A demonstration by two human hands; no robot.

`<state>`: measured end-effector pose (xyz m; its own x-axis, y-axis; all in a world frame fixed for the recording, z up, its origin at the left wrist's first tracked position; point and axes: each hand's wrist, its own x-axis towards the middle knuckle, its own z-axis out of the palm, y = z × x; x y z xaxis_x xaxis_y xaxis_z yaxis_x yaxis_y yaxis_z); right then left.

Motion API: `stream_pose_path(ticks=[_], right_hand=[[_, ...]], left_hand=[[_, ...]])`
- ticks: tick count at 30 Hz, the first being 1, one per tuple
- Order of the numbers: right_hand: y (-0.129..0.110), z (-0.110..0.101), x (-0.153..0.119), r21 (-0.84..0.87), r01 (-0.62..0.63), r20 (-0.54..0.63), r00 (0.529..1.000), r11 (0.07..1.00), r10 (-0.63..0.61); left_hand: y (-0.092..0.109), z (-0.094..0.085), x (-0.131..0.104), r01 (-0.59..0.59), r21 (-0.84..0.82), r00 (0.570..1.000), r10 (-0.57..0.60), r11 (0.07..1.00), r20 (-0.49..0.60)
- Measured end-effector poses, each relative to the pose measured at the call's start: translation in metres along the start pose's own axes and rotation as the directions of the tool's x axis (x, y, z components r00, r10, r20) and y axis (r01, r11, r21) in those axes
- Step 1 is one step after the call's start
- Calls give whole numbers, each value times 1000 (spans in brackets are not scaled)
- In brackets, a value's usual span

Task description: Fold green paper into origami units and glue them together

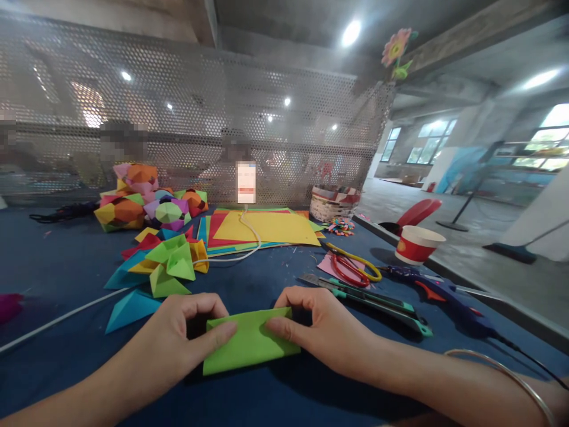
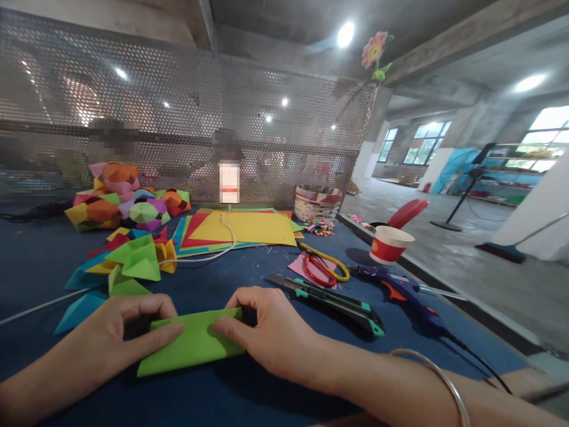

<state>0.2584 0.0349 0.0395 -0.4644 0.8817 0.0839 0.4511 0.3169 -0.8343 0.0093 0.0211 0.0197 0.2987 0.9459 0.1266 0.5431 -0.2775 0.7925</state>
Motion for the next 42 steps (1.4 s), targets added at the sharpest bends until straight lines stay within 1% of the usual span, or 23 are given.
stream_pose_path(ticks=[2, 3, 4, 8, 13, 20, 23, 29, 33, 37, 39, 42], right_hand=[[-1, 1, -1, -52, -6, 2, 1000, 999, 6], [-1, 2, -1, -80, -7, 1, 1000, 997, 7], [-1, 2, -1, -108, -5, 1, 1000, 994, 5], [1, 3, -2, -200, 29, 4, 1000, 979, -29], [2, 4, -2, -267, 53, 10, 999, 962, -52], [2, 3, -2, -279, 84, 18, 996, 957, -82], [1, 3, -2, -282, 114, 24, 993, 953, -112], [1, 3, -3, -293, 83, 51, 996, 953, -71], [1, 5, -4, -362, 95, 53, 995, 927, -82], [1, 7, -3, -394, 93, 57, 995, 914, -77], [0, 8, -3, -395, 98, 57, 995, 913, -82], [0, 8, -4, -402, 100, 61, 995, 910, -82]], left_hand=[[2, 0, -1, -130, 76, 990, 133, 989, -41], [4, 0, -2, -165, 104, 984, 172, 981, -54], [6, 1, -3, -174, 120, 982, 181, 977, -58], [13, 2, -5, -107, 132, 993, 112, 985, -31], [14, 1, -4, -83, 107, 996, 84, 991, -3], [11, -1, -2, -30, 44, 998, 28, 999, 49], [9, -1, -1, -30, 22, 998, 28, 999, 55], [15, -2, -3, 14, 19, 996, -15, 1000, 92], [15, 0, -2, -20, 95, 995, 10, 995, 103], [7, 4, -1, -137, 176, 984, 114, 975, 138], [5, 7, -2, -179, 218, 981, 156, 960, 117], [6, 12, -5, -204, 269, 979, 195, 941, 59]])
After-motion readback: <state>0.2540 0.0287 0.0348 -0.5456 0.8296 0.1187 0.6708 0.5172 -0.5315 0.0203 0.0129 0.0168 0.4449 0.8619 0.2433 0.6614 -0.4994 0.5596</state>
